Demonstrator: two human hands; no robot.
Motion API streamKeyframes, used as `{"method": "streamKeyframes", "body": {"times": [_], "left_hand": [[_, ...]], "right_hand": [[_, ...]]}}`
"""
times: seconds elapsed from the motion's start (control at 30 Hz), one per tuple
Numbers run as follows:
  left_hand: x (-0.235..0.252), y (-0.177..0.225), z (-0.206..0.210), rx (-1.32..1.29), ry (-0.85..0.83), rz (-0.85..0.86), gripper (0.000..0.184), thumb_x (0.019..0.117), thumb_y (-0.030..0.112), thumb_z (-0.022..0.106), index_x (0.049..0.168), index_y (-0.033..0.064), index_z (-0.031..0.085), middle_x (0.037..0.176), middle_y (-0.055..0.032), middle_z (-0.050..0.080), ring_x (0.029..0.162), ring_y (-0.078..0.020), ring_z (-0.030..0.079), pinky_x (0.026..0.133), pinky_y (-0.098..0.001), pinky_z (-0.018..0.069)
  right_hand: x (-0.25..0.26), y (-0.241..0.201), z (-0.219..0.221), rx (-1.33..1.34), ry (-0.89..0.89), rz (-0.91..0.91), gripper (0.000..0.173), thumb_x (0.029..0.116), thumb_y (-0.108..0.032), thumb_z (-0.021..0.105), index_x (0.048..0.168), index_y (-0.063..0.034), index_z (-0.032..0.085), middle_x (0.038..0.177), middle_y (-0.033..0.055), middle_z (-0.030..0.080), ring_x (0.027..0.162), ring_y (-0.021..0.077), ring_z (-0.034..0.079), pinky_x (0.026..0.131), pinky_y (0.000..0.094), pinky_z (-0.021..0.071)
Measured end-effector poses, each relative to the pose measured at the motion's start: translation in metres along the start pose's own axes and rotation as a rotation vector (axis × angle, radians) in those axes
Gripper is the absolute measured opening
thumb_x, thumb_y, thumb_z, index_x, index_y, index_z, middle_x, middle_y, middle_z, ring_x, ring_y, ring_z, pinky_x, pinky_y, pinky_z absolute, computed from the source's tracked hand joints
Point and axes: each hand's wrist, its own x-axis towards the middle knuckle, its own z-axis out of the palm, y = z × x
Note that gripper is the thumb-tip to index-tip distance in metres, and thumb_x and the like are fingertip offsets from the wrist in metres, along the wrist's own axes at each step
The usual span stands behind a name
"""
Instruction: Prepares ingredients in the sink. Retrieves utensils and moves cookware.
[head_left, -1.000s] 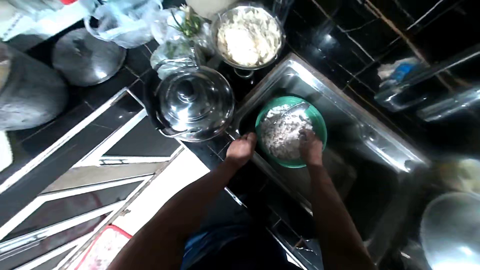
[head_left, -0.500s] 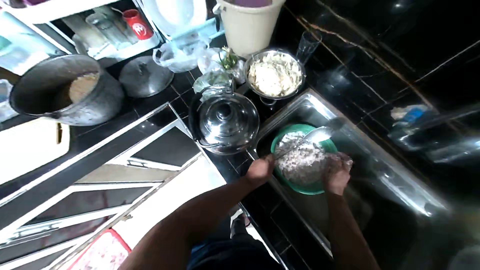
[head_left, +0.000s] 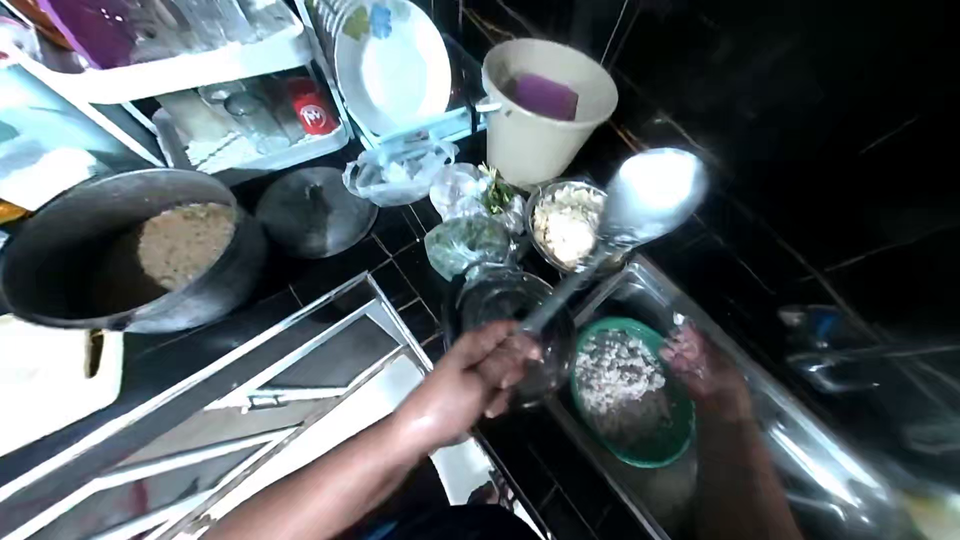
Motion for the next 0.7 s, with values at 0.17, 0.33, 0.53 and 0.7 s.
{"method": "streamKeyframes", "body": {"times": [0.17, 0.33, 0.53, 0.7], "left_hand": [[-0.022, 0.02, -0.117, 0.243, 0.322, 0.057, 0.022, 0.1089, 0.024, 0.043, 0.104, 0.0156, 0.062, 0.063, 0.0106, 0.048, 0.046, -0.0008, 0.042, 0.043, -0.0177, 0.0404], [-0.043, 0.021, -0.193, 0.278, 0.561, -0.002, 0.024, 0.1079, 0.024, 0.04, 0.103, 0.0145, 0.062, 0.06, 0.0099, 0.046, 0.044, -0.002, 0.041, 0.042, -0.0185, 0.0403], [-0.053, 0.009, -0.237, 0.254, 0.636, -0.037, 0.023, 0.1076, 0.024, 0.041, 0.103, 0.0143, 0.061, 0.059, 0.0104, 0.044, 0.043, -0.0014, 0.04, 0.041, -0.0179, 0.0382], [-0.041, -0.004, -0.246, 0.225, 0.583, -0.105, 0.023, 0.1071, 0.024, 0.041, 0.102, 0.014, 0.061, 0.058, 0.0101, 0.043, 0.043, -0.002, 0.04, 0.041, -0.0182, 0.0378]], "right_hand": [[0.016, -0.059, 0.187, -0.181, -0.197, -0.031, 0.014, 0.1072, -0.012, 0.047, 0.113, -0.0076, 0.059, 0.076, -0.0036, 0.058, 0.063, 0.0074, 0.056, 0.064, 0.0268, 0.0546], [0.065, -0.036, 0.363, -0.449, -0.419, -0.068, 0.031, 0.1039, -0.014, 0.057, 0.133, -0.0031, 0.06, 0.096, 0.0054, 0.064, 0.074, 0.0114, 0.061, 0.069, 0.0302, 0.0556], [0.099, -0.016, 0.489, -0.669, -0.621, -0.203, 0.042, 0.1037, -0.013, 0.056, 0.144, -0.002, 0.051, 0.113, 0.0169, 0.066, 0.079, 0.0177, 0.065, 0.073, 0.0349, 0.0575], [0.082, -0.034, 0.468, -0.528, -0.655, -0.15, 0.025, 0.1043, -0.01, 0.056, 0.127, 0.0, 0.062, 0.098, 0.0064, 0.067, 0.072, 0.01, 0.063, 0.068, 0.0271, 0.0564]]}}
